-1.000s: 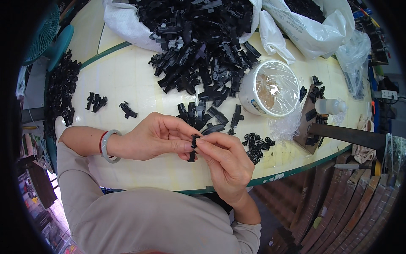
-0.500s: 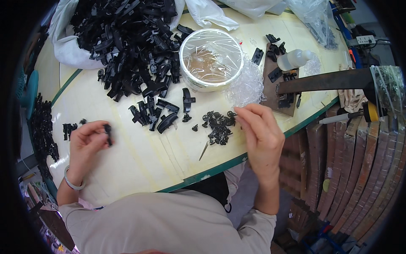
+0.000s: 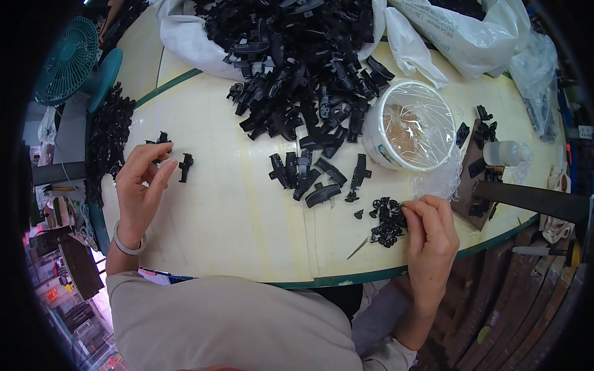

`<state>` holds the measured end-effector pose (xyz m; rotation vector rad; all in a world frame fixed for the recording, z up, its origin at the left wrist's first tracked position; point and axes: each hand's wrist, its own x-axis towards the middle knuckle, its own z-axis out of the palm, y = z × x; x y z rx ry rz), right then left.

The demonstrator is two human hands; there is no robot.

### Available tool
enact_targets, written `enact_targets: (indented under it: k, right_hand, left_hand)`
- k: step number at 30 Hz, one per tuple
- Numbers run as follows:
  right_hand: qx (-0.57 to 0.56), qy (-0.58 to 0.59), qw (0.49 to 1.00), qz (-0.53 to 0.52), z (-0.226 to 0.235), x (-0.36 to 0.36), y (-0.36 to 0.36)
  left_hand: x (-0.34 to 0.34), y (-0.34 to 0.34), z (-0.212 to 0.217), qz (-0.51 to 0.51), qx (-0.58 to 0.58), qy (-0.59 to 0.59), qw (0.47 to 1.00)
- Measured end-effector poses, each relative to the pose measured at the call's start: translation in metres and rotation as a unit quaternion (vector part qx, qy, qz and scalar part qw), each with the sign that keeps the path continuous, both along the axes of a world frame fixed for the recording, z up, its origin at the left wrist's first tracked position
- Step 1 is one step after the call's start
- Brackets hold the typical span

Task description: The person assembles plastic components by attaching small plastic clips to plastic parts by hand and placing the assembled pieces on the work table.

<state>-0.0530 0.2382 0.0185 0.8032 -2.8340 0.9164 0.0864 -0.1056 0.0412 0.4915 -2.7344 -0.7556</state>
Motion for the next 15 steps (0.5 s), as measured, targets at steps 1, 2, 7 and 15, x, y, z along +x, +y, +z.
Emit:
enact_targets:
  k: [1, 2, 7, 15]
  right_hand:
    - [-0.005, -0.001, 1.000, -0.006, 0.000, 0.003, 0.000]
    - [-0.001, 0.002, 1.000, -0.007, 0.000, 0.004, -0.002]
    - [-0.184, -0.193, 0.961, -0.074, 0.001, 0.008, -0.015]
    - [-0.109, -0.018, 0.993, -0.042, 0.002, 0.028, -0.012]
  left_hand:
    - [-0.007, 0.004, 0.001, -0.001, 0.002, 0.002, 1.000]
    - [-0.018, 0.010, 0.001, -0.075, 0.019, 0.019, 0.997]
    - [-0.061, 0.045, -0.007, -0.299, -0.021, 0.027, 0.954]
    - [-0.077, 0.054, -0.021, -0.314, 0.031, -0.021, 0.949]
